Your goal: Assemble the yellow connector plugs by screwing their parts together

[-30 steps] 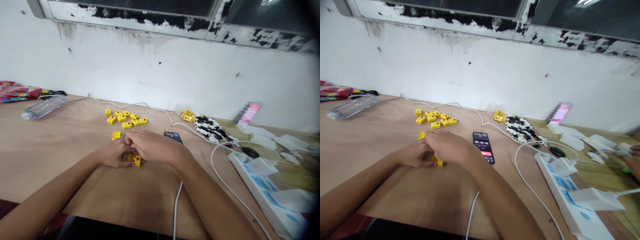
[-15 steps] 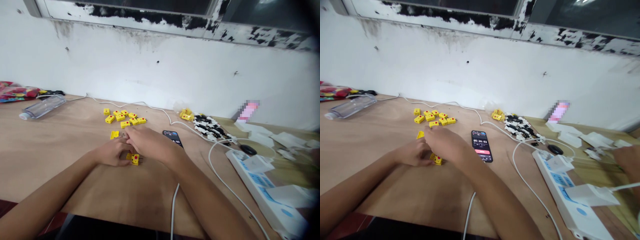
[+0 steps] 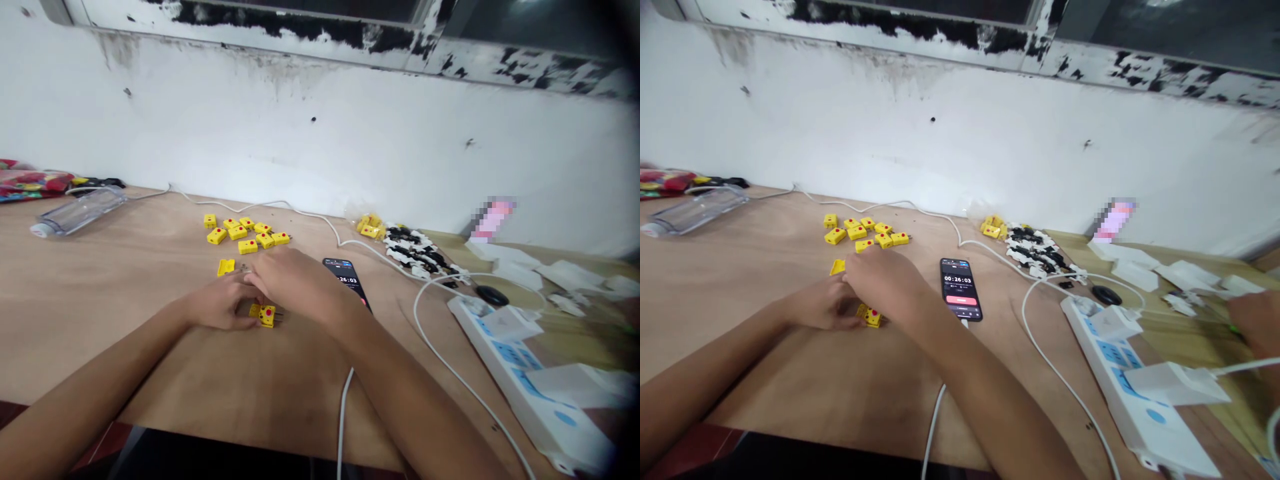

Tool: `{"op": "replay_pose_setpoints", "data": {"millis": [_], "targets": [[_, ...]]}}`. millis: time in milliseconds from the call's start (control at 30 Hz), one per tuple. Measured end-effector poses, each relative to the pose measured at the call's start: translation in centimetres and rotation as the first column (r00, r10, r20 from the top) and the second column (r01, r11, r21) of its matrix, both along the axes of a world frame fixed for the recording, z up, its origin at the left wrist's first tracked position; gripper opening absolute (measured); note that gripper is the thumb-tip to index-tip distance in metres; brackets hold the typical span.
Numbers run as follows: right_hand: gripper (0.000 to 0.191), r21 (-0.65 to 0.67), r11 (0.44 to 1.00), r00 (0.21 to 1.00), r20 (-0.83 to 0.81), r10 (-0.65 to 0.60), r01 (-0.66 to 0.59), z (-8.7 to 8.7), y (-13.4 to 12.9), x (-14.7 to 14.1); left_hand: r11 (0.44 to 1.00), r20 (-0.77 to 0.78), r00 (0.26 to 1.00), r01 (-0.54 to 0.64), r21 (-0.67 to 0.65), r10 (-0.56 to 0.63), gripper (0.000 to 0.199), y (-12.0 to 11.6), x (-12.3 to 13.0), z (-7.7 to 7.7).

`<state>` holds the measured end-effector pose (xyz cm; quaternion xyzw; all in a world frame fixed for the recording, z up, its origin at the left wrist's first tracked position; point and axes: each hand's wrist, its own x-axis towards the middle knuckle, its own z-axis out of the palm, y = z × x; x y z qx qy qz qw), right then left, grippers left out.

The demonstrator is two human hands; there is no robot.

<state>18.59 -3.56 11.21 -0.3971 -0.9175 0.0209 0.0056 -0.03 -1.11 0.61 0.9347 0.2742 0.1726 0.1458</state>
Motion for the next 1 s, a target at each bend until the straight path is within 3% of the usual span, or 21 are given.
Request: {"op": "replay_pose_setpoints", "data": {"millis": [100, 267, 433, 633, 733, 833, 1000], "targets": [[0.028, -0.006, 0.999, 0.999, -0.005, -0.037, 0.037, 0.10, -0.18, 0.04, 1.000, 0.025, 1.000, 0.006, 0.004, -0.006, 0.028, 0.04, 0.08, 0.03], [0.026, -0.113, 0.986, 0.990, -0.079, 0.113, -0.121, 0.02, -0.09, 0.53, 1.000, 0.017, 1.000, 0.003, 0.019, -0.003, 0.026, -0.14, 0.00, 0.18], [0.026, 0.017, 1.000, 1.000, -0.024, -0.015, 0.016, -0.17, 0.03, 0.14, 1.000, 0.011, 1.000, 0.018, 0.006, -0.018, 0.030, -0.05, -0.01, 0.22], [0.020, -0.137, 0.983, 0.991, -0.055, 0.120, -0.126, 0.33, -0.16, 0.86, 1.000, 0.033, 0.999, 0.015, 0.010, -0.015, 0.027, -0.01, 0.10, 0.13], [0.014, -0.080, 0.995, 0.998, -0.035, 0.057, -0.059, 0.49, -0.18, 0.62, 1.000, 0.044, 0.999, 0.012, 0.013, -0.012, 0.029, 0.01, 0.05, 0.06], [0.023, -0.024, 1.000, 0.999, -0.030, -0.016, 0.016, 0.33, -0.25, 0.28, 1.000, 0.042, 0.999, -0.009, 0.025, 0.008, 0.028, 0.00, 0.00, -0.04], [0.023, -0.138, 0.988, 0.995, -0.076, 0.061, -0.071, -0.09, -0.11, 0.55, 1.000, 0.050, 0.999, -0.012, 0.029, 0.010, 0.026, -0.06, 0.02, 0.01]]}}
